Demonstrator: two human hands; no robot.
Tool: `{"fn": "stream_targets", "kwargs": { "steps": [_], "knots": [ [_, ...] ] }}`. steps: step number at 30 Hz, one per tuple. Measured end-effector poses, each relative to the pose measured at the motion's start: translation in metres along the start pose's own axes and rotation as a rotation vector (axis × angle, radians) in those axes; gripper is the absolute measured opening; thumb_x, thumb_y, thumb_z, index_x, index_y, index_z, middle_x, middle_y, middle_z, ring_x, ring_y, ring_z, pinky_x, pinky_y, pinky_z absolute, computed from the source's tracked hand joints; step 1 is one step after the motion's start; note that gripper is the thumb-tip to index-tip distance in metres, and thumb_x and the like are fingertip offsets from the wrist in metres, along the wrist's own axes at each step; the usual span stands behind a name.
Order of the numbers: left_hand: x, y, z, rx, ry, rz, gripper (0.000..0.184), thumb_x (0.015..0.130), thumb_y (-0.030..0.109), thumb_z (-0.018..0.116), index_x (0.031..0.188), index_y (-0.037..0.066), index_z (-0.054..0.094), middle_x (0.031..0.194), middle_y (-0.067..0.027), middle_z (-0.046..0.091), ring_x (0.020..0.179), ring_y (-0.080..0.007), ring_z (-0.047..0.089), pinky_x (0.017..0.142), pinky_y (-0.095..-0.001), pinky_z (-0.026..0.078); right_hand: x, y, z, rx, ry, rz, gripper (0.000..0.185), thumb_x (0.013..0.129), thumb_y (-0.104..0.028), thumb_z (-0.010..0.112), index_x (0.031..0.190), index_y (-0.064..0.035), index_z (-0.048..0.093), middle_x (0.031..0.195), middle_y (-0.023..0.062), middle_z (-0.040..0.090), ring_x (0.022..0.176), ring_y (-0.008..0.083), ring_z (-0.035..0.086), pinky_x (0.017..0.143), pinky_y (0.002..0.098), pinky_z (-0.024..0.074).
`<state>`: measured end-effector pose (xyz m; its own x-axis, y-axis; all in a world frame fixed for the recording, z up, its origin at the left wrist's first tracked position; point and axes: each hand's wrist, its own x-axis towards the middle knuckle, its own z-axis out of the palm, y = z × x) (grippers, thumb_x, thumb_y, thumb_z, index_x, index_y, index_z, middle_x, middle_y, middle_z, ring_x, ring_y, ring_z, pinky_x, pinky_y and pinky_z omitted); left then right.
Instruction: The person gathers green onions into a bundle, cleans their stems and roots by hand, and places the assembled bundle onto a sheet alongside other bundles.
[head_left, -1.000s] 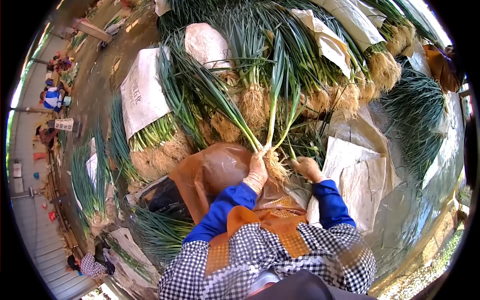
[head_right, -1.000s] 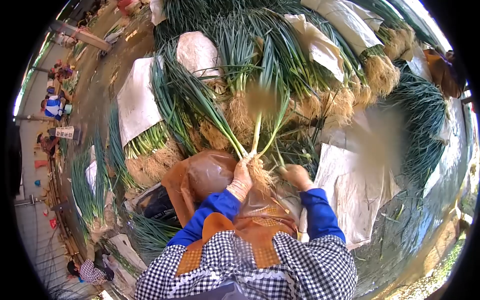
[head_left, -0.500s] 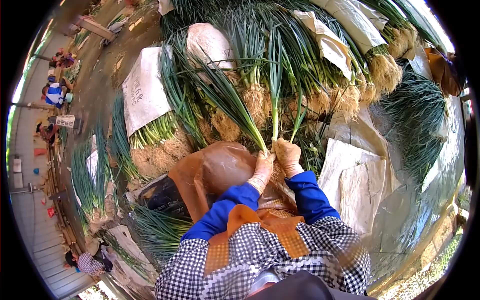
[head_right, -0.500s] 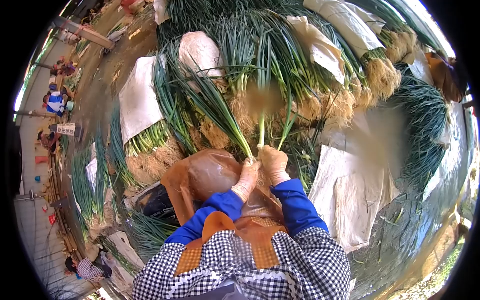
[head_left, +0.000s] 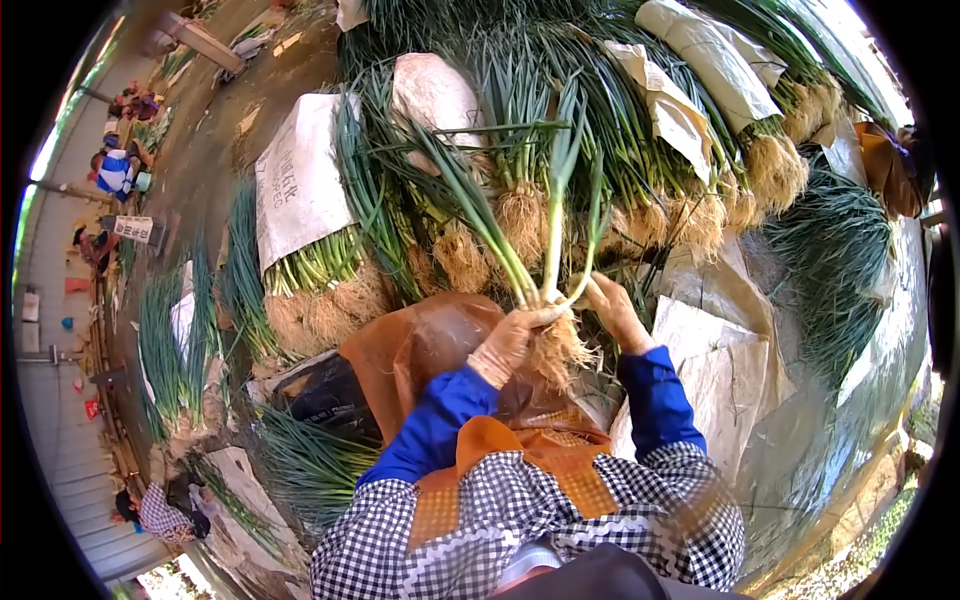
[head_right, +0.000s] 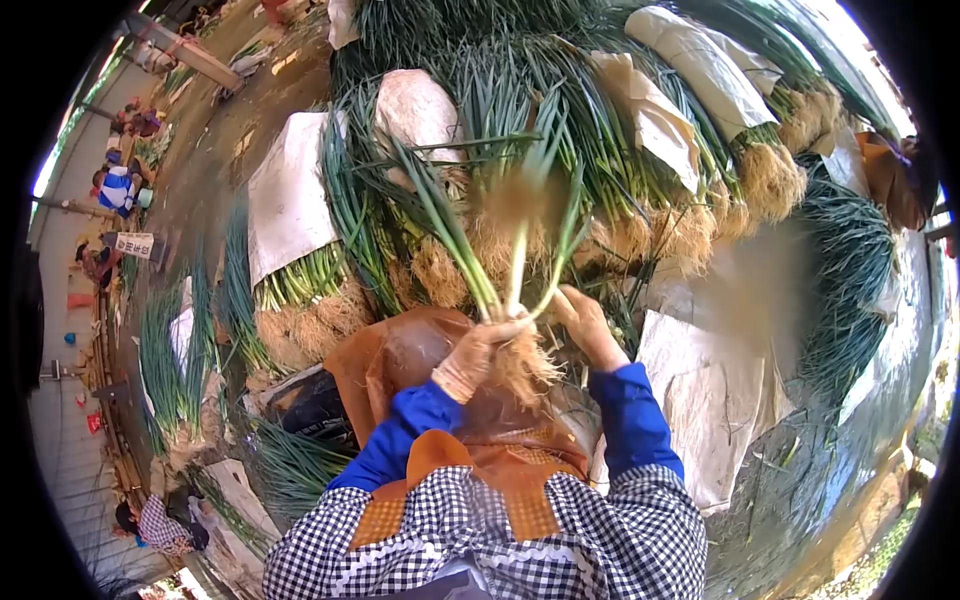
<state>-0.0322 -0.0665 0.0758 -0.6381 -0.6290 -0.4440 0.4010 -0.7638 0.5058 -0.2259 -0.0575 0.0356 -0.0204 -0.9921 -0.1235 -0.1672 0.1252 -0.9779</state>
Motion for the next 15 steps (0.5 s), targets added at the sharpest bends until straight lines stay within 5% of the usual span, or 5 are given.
{"fn": "stream_targets", "kwargs": {
  "steps": [4,6,9,12,15],
  "knots": [
    [-0.048,0.06,0.022,-0.113,-0.148,0.473,0.026,0.078,0.004,0.059,0.103,0.005,0.05,0.091,-0.0071,0.058,0.08,-0.0172,0.058,0.069,-0.0306,0.052,0.102,-0.01,0.028,-0.268,0.274,0.075,0.041,0.086,-0.043,0.051,0.104,-0.0079,0.061,0.087,0.014,0.065,0.076,0.0249,0.063,0.068,0.0341,0.0478],
    [-0.043,0.086,-0.005,-0.246,-0.612,0.541,0.026,0.076,0.003,0.062,0.099,0.009,0.051,0.09,-0.0052,0.057,0.078,-0.0186,0.057,0.064,-0.0312,0.052,0.157,-0.006,0.042,-0.347,0.279,0.114,0.048,0.081,-0.047,0.057,0.104,-0.0053,0.061,0.097,0.0133,0.065,0.093,0.0247,0.061,0.078,0.0324,0.0465],
    [-0.056,0.105,-0.007,-0.204,-0.326,0.678,0.033,0.079,0.005,0.06,0.11,0.009,0.048,0.089,-0.0045,0.055,0.072,-0.0148,0.054,0.063,-0.0279,0.05,0.178,-0.032,0.049,-0.463,0.199,0.073,0.042,0.08,-0.042,0.061,0.097,-0.0038,0.062,0.087,0.0114,0.065,0.082,0.0205,0.061,0.071,0.0308,0.0464],
    [-0.046,0.099,-0.046,-0.111,-0.014,0.604,0.051,0.08,0.004,0.059,0.128,0.002,0.041,0.083,-0.0035,0.059,0.075,-0.0108,0.057,0.069,-0.0232,0.05,0.164,-0.037,0.042,-0.078,0.119,0.079,0.026,0.081,-0.028,0.064,0.082,-0.002,0.061,0.066,0.0003,0.055,0.059,0.0091,0.043,0.054,0.0255,0.0362],
    [-0.029,0.067,-0.067,-0.229,0.201,0.464,0.046,0.08,0.006,0.059,0.124,0.002,0.046,0.091,-0.0068,0.057,0.086,-0.0199,0.055,0.079,-0.0344,0.049,0.082,-0.055,0.012,0.113,-0.066,0.115,0.031,0.084,-0.034,0.058,0.089,-0.0029,0.06,0.078,0.0043,0.06,0.071,0.0095,0.051,0.065,0.0247,0.04]
  ]
}}
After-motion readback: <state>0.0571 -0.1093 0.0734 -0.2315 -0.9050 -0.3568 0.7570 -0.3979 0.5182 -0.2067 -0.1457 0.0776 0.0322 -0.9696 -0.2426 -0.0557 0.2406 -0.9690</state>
